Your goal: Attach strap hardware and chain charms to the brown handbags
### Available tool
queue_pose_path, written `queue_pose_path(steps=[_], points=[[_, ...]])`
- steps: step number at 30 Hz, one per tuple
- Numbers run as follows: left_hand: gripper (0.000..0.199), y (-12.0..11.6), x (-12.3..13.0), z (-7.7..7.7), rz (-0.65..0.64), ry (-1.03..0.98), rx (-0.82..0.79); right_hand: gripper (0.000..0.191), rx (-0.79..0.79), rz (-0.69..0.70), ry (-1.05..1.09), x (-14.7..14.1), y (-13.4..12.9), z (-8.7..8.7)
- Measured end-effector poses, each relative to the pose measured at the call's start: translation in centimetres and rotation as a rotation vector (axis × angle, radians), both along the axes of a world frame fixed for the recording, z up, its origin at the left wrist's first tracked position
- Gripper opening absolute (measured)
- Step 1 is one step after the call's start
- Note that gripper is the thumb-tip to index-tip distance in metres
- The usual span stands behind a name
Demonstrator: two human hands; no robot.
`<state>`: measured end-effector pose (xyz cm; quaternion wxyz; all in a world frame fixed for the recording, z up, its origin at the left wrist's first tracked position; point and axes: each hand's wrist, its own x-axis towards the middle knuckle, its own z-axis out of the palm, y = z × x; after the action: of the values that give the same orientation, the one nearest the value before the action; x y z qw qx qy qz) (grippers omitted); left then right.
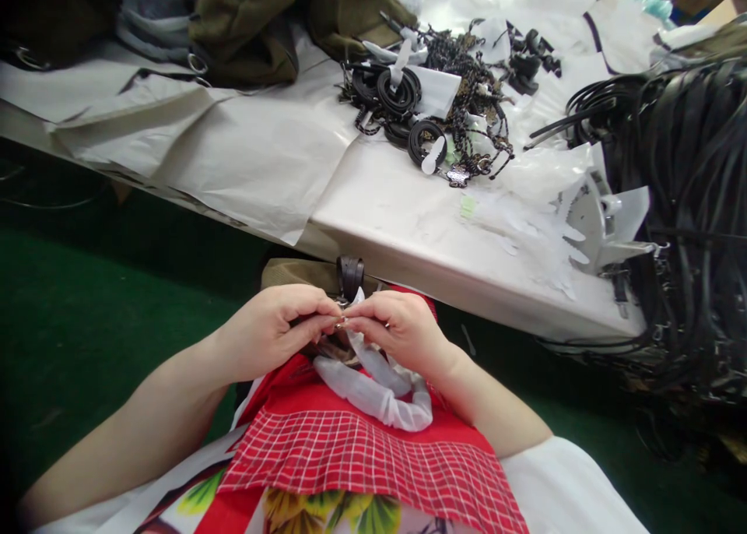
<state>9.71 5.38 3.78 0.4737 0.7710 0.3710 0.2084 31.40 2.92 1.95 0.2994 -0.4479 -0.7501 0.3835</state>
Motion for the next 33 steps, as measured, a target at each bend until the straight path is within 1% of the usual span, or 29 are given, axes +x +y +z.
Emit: queue_pose_path(steps=[3,6,10,13,16,19,22,25,29,33], points=[[0.02,0.05,0.19,0.17,-0.015,0.038,0.056,0.018,0.137,0.04,-0.053,0.18,0.06,-0.09],[0.021,-0.01,0.34,0.28,-0.019,0.058,0.066,0.02,0.217,0.062,-0.102,0.34,0.09,-0.09],[0.02,-0.16,0.43,0.28,-0.013,0.072,0.057,0.024,0.233,0.099,-0.17,0.55,0.13,-0.06],[0.021,-0.26,0.46,0.2,-0.043,0.119,0.073,0.028,0.268,0.135,-0.223,0.69,0.17,0.05],[0.022,-0.38,0.53,0.06,-0.083,0.201,0.095,0.03,0.304,0.216,-0.302,0.81,0.25,0.33],[0.024,-0.52,0.66,-0.08,-0.088,0.264,0.108,0.029,0.318,0.282,-0.366,0.85,0.29,0.56],[0.024,-0.6,0.82,-0.13,-0.077,0.286,0.119,0.028,0.321,0.264,-0.38,0.83,0.22,0.46],[0.023,-0.54,0.94,-0.06,-0.059,0.271,0.114,0.028,0.332,0.201,-0.349,0.81,0.0,0.14],[0.024,-0.37,1.02,0.04,-0.033,0.208,0.037,0.028,0.35,0.128,-0.293,0.77,-0.3,-0.13],[0.027,-0.4,1.06,-0.07,0.012,0.146,-0.018,0.029,0.422,0.132,-0.288,0.63,-0.46,-0.16]])
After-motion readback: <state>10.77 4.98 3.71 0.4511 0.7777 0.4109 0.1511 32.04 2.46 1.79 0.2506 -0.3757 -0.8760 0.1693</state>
